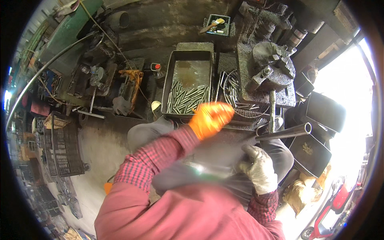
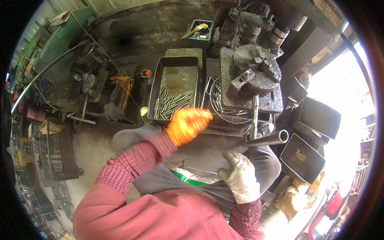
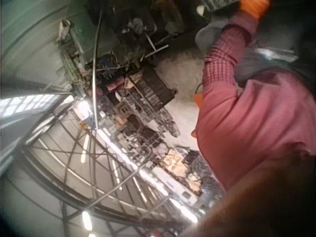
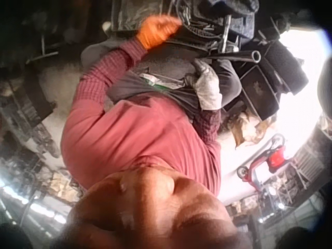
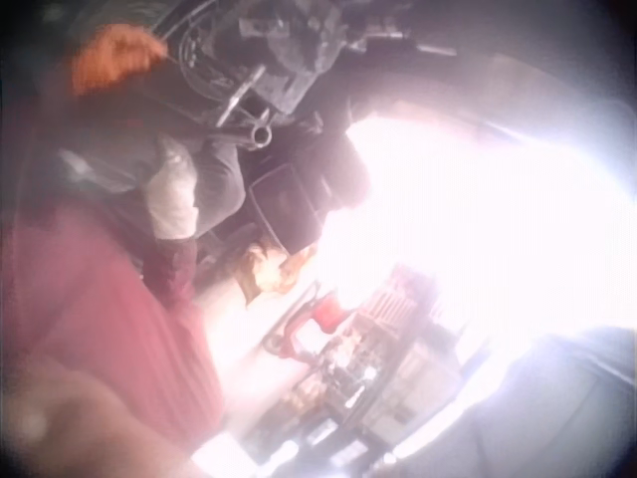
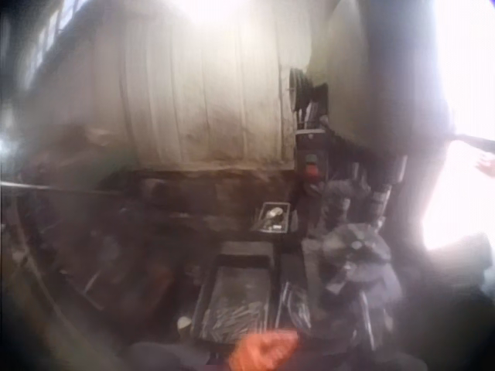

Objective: The person operates a drill press to drill holes into small metal rods. They pick up rods from a tray, place them in the chuck, lower the drill, and then remove the finished pieces, repeating the cycle.

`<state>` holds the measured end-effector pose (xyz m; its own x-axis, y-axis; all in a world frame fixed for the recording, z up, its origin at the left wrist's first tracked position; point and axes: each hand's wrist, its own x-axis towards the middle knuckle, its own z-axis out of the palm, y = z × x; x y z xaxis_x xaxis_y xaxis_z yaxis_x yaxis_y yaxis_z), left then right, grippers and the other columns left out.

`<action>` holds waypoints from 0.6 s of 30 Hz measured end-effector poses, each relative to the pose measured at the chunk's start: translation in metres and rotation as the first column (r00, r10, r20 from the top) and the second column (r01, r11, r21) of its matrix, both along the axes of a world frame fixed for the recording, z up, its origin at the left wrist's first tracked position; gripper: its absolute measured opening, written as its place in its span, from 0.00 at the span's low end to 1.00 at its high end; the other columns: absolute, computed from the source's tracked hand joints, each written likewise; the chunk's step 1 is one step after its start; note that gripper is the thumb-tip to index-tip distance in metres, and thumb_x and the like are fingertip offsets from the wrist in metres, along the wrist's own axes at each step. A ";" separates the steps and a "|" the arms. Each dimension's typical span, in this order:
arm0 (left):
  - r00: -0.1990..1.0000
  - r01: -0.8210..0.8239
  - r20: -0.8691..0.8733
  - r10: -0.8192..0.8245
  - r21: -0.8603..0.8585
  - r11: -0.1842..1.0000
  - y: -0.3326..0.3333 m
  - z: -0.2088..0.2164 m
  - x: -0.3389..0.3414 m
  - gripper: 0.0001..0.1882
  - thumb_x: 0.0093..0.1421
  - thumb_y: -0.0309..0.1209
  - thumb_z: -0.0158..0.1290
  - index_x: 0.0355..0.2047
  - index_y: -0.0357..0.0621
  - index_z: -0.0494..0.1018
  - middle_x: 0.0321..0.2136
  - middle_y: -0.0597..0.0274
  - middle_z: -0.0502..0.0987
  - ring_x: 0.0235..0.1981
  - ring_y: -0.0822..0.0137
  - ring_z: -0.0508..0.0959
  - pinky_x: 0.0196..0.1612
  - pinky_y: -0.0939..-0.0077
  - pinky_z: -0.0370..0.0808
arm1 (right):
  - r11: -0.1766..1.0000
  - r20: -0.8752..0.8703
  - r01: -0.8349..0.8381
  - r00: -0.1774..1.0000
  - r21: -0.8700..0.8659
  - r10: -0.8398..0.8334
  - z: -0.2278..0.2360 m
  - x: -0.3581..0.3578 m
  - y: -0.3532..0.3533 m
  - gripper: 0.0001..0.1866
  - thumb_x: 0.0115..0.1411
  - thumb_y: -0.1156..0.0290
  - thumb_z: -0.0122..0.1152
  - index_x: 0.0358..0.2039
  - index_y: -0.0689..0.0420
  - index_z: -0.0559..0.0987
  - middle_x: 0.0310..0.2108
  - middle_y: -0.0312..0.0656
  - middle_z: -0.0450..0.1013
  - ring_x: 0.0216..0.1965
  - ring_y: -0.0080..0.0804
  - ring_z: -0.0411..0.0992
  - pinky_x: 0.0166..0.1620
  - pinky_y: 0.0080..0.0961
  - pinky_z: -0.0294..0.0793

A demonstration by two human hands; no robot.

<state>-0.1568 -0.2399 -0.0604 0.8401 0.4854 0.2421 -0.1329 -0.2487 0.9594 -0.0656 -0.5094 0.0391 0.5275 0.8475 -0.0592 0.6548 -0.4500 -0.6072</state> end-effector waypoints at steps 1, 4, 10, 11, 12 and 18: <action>0.986 -0.149 0.091 0.139 0.112 0.982 0.041 -0.001 0.008 0.17 0.71 0.38 0.62 0.48 0.34 0.83 0.39 0.52 0.87 0.42 0.61 0.85 0.50 0.61 0.82 | 0.999 0.027 -0.039 0.999 -0.004 0.039 -0.001 -0.001 0.008 0.28 0.46 0.70 0.75 0.51 0.58 0.84 0.50 0.52 0.83 0.53 0.52 0.80 0.59 0.44 0.78; 0.774 -0.532 -0.315 0.550 0.149 0.834 0.150 -0.038 0.031 0.16 0.70 0.38 0.59 0.48 0.37 0.83 0.41 0.53 0.88 0.42 0.61 0.86 0.47 0.67 0.80 | 0.991 0.075 -0.128 0.989 -0.041 0.131 -0.005 -0.005 0.027 0.27 0.51 0.68 0.74 0.54 0.58 0.83 0.53 0.54 0.82 0.53 0.54 0.79 0.58 0.46 0.78; 0.542 0.028 -0.707 0.455 0.556 0.831 0.194 -0.180 0.051 0.19 0.61 0.34 0.55 0.49 0.43 0.84 0.48 0.44 0.85 0.54 0.42 0.83 0.59 0.51 0.79 | 0.986 0.012 -0.149 0.989 -0.070 0.150 -0.018 0.002 0.039 0.27 0.52 0.65 0.77 0.53 0.56 0.81 0.48 0.50 0.81 0.51 0.53 0.79 0.57 0.46 0.77; 0.503 0.076 -0.747 0.434 0.539 0.839 0.193 -0.194 0.055 0.19 0.60 0.33 0.55 0.50 0.42 0.84 0.49 0.43 0.85 0.56 0.43 0.83 0.60 0.51 0.79 | 0.984 0.043 -0.148 0.987 -0.095 0.153 -0.020 0.004 0.036 0.27 0.52 0.64 0.76 0.53 0.56 0.81 0.47 0.49 0.81 0.51 0.53 0.78 0.57 0.46 0.77; 0.456 0.204 -0.781 0.426 0.558 0.804 0.195 -0.206 0.059 0.18 0.61 0.31 0.54 0.48 0.41 0.85 0.49 0.42 0.85 0.55 0.44 0.84 0.59 0.52 0.80 | 0.983 0.023 -0.134 0.990 -0.123 0.138 -0.023 0.007 0.035 0.27 0.52 0.64 0.76 0.53 0.56 0.81 0.47 0.49 0.81 0.51 0.53 0.78 0.56 0.47 0.77; 0.381 0.421 -0.830 0.408 0.548 0.723 0.207 -0.236 0.070 0.17 0.64 0.24 0.50 0.46 0.38 0.87 0.48 0.41 0.85 0.51 0.46 0.87 0.53 0.54 0.84 | 0.975 -0.056 -0.106 0.994 -0.198 0.096 -0.030 0.018 0.027 0.27 0.54 0.61 0.75 0.54 0.56 0.81 0.45 0.50 0.79 0.51 0.52 0.78 0.54 0.49 0.77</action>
